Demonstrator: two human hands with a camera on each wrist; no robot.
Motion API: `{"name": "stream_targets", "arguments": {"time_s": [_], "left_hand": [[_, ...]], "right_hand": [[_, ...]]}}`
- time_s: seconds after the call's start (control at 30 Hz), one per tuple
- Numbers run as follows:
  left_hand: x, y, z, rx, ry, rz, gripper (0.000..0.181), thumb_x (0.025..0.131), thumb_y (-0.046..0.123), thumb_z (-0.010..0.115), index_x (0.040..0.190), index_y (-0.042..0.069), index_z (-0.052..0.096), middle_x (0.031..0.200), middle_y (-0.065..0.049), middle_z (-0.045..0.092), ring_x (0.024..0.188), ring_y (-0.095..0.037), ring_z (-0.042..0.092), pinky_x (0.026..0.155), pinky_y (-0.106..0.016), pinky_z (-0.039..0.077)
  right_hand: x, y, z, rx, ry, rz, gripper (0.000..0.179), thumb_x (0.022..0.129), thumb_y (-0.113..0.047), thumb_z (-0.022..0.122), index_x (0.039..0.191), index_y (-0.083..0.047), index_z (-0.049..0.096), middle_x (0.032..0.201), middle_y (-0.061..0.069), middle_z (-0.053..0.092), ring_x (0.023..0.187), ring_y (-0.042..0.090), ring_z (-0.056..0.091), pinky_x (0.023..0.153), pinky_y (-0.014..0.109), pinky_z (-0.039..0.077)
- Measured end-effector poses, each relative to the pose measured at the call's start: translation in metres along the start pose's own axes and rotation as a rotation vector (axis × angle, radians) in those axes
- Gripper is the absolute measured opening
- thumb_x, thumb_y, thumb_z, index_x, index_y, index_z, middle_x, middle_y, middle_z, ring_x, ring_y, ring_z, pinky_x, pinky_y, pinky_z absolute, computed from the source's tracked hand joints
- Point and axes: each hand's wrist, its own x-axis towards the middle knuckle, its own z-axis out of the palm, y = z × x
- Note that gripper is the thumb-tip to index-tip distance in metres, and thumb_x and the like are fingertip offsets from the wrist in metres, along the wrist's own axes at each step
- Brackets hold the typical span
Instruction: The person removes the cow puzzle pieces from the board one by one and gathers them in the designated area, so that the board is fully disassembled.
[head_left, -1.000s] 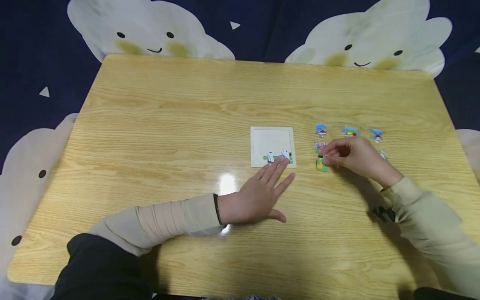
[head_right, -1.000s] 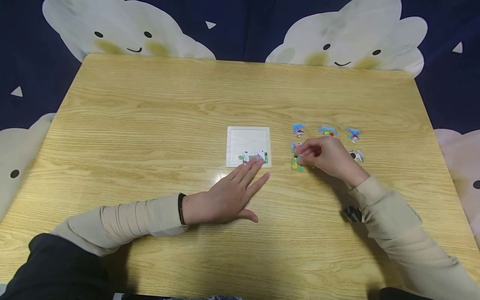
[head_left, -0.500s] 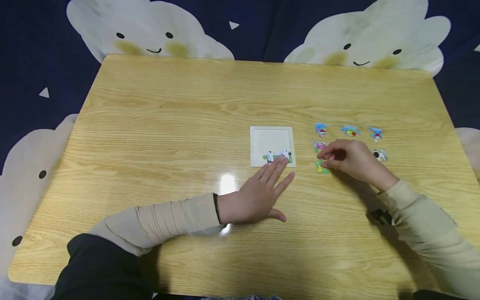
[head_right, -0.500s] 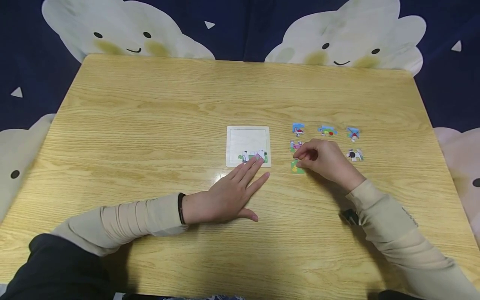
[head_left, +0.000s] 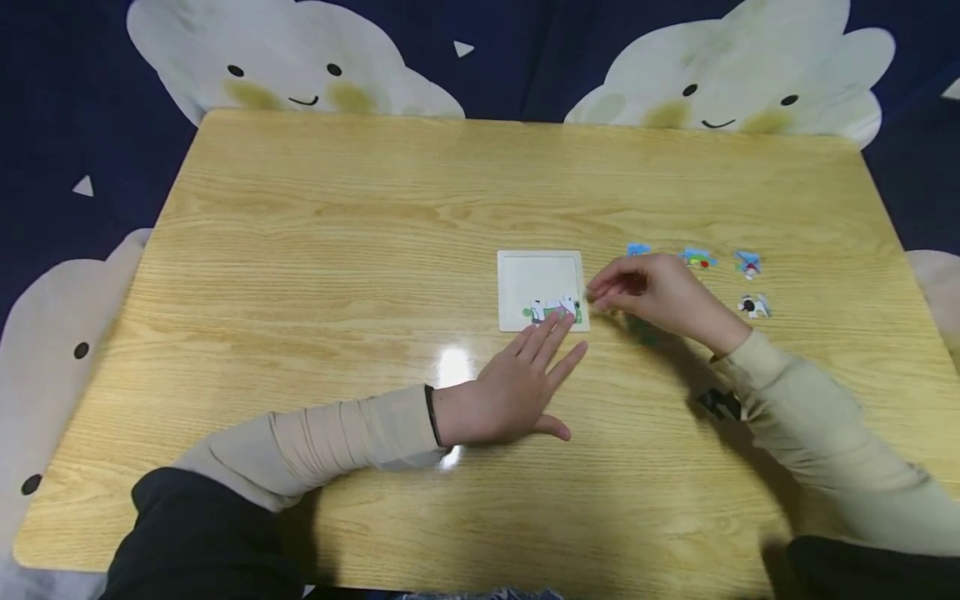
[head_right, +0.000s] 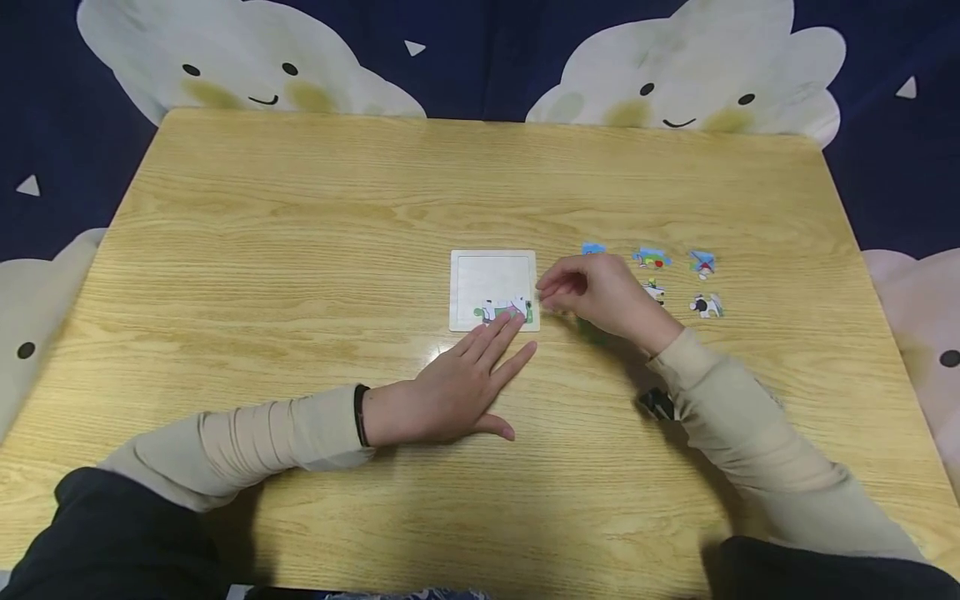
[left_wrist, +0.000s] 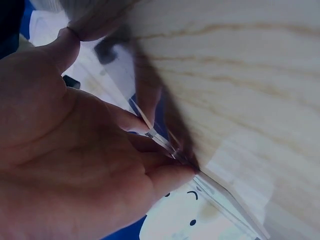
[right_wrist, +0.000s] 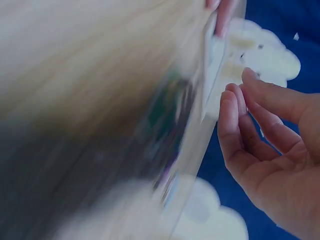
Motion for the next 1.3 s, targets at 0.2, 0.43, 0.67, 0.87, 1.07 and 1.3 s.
{"name": "stream_targets", "arguments": {"time_s": [0.2, 0.43, 0.67, 0.87, 1.07, 1.3], "left_hand": [[0.0, 0.001, 0.0, 0.0, 0.004, 0.0, 0.101, 0.088, 0.079, 0.026, 0.158, 0.01, 0.005, 0.16, -0.026, -0.002, 0.148, -0.035, -0.001, 0.118, -0.04, 0.013], [0.001, 0.001, -0.001, -0.01, 0.013, -0.007, 0.101, 0.088, 0.079, 0.028, 0.158, 0.01, 0.007, 0.16, -0.026, -0.004, 0.148, -0.035, -0.001, 0.119, -0.04, 0.011], [0.0, 0.0, -0.002, -0.01, 0.003, -0.008, 0.1, 0.088, 0.078, 0.027, 0.158, 0.01, 0.005, 0.16, -0.027, -0.005, 0.148, -0.035, -0.002, 0.119, -0.039, 0.012], [0.0, 0.0, -0.001, -0.021, 0.001, -0.009, 0.101, 0.088, 0.078, 0.027, 0.158, 0.01, 0.005, 0.16, -0.027, -0.005, 0.148, -0.035, -0.003, 0.119, -0.039, 0.012], [0.0, 0.001, 0.0, 0.004, 0.011, -0.014, 0.101, 0.088, 0.079, 0.027, 0.158, 0.01, 0.006, 0.16, -0.027, -0.003, 0.148, -0.035, -0.002, 0.118, -0.039, 0.013], [-0.001, 0.001, 0.001, -0.005, 0.016, -0.018, 0.101, 0.088, 0.079, 0.028, 0.159, 0.01, 0.007, 0.16, -0.026, -0.002, 0.148, -0.035, -0.001, 0.118, -0.039, 0.014]], "right_hand": [[0.037, -0.017, 0.023, 0.021, -0.109, 0.006, 0.013, 0.087, 0.003, 0.07, 0.1, 0.002, 0.072, 0.09, 0.009, 0.073, 0.08, 0.02, 0.068, 0.069, 0.025, 0.052], [0.054, -0.022, 0.035, 0.004, -0.17, 0.011, 0.009, 0.087, 0.002, 0.072, 0.095, -0.001, 0.072, 0.084, 0.005, 0.072, 0.074, 0.015, 0.067, 0.068, 0.028, 0.053], [0.058, -0.023, 0.034, 0.058, -0.231, 0.063, 0.009, 0.087, 0.003, 0.07, 0.096, 0.0, 0.072, 0.08, 0.005, 0.07, 0.075, 0.018, 0.066, 0.064, 0.026, 0.052], [0.06, -0.024, 0.034, 0.088, -0.237, 0.095, 0.011, 0.087, 0.005, 0.07, 0.097, 0.001, 0.072, 0.081, 0.006, 0.07, 0.076, 0.02, 0.066, 0.062, 0.024, 0.051], [0.062, -0.025, 0.034, 0.099, -0.248, 0.104, 0.012, 0.086, 0.005, 0.071, 0.098, 0.001, 0.072, 0.081, 0.007, 0.069, 0.075, 0.019, 0.065, 0.061, 0.022, 0.051], [0.061, -0.025, 0.033, 0.102, -0.253, 0.083, 0.013, 0.085, 0.005, 0.072, 0.097, 0.0, 0.072, 0.08, 0.005, 0.069, 0.075, 0.019, 0.065, 0.064, 0.023, 0.051]]}}
